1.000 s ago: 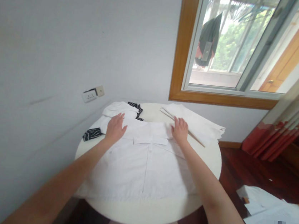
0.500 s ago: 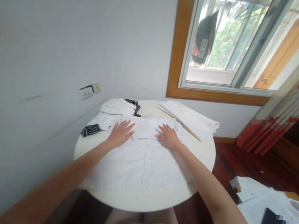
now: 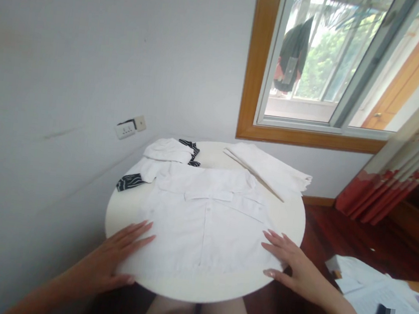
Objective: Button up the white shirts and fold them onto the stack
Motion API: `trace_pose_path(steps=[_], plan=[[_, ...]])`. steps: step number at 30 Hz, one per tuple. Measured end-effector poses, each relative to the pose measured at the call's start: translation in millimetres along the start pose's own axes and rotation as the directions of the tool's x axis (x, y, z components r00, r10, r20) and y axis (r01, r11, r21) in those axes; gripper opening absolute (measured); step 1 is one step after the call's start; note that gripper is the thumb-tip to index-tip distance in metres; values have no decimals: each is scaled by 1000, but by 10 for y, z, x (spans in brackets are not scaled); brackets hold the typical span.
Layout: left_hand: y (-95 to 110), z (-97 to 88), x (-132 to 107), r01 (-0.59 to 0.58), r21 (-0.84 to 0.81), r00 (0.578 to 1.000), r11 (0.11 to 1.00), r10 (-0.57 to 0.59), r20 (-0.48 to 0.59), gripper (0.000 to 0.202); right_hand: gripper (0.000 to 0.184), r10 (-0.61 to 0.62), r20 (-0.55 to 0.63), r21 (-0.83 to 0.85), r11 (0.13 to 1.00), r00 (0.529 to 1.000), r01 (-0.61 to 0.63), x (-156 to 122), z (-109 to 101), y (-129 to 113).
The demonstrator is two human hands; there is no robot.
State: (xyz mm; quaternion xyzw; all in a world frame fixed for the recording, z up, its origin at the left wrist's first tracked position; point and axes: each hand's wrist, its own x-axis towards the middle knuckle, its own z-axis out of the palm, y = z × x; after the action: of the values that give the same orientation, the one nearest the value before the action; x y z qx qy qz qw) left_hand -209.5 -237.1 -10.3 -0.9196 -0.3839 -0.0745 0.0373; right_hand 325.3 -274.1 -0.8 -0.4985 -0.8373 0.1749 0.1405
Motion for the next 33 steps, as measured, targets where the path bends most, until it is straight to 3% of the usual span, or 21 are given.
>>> trace_pose_path(steps=[2,4,10,15,17,20,24,26,28,31,33], plan=[[80,15,-76,-35,24,999,999,35,-3,87,70,-12,3,-36,999,1000,12,-89,76,12],[132,21,-156,-59,46,998,997,60,-22,75,73,-9,-10,-47,999,1000,8,-192,133,35],[99,47,-442,-88,-14,992,996,87,-97,67,42,17,-113,20,1000,993,-15,-502,222,149],[44,-27,-471,22,-143,966,990,-58,-251,46,37,155,-205,108,985,966,-135,-560,110,244],[24,-175,-267,97,-192,936,977,-154,-315,35,36,241,-287,178,964,927,-196,-425,-46,270],[-36,-472,288,254,-264,864,930,-341,-369,30,38,316,-351,316,926,881,-206,-13,-377,281],[-165,-709,1133,489,-414,741,768,-616,-266,36,41,383,-286,492,845,879,-208,705,-720,253],[-255,-703,1480,517,-421,729,745,-641,-239,37,40,377,-142,509,821,915,-259,1046,-771,226],[-383,-637,1776,528,-399,731,750,-640,-236,37,33,390,-56,466,824,919,-321,1366,-762,205],[-641,-486,2126,608,-341,692,717,-689,-214,37,25,486,-47,474,780,873,-409,1806,-712,223],[-817,-368,2261,698,-255,661,670,-739,-132,37,20,583,-19,546,687,812,-480,2032,-683,284]])
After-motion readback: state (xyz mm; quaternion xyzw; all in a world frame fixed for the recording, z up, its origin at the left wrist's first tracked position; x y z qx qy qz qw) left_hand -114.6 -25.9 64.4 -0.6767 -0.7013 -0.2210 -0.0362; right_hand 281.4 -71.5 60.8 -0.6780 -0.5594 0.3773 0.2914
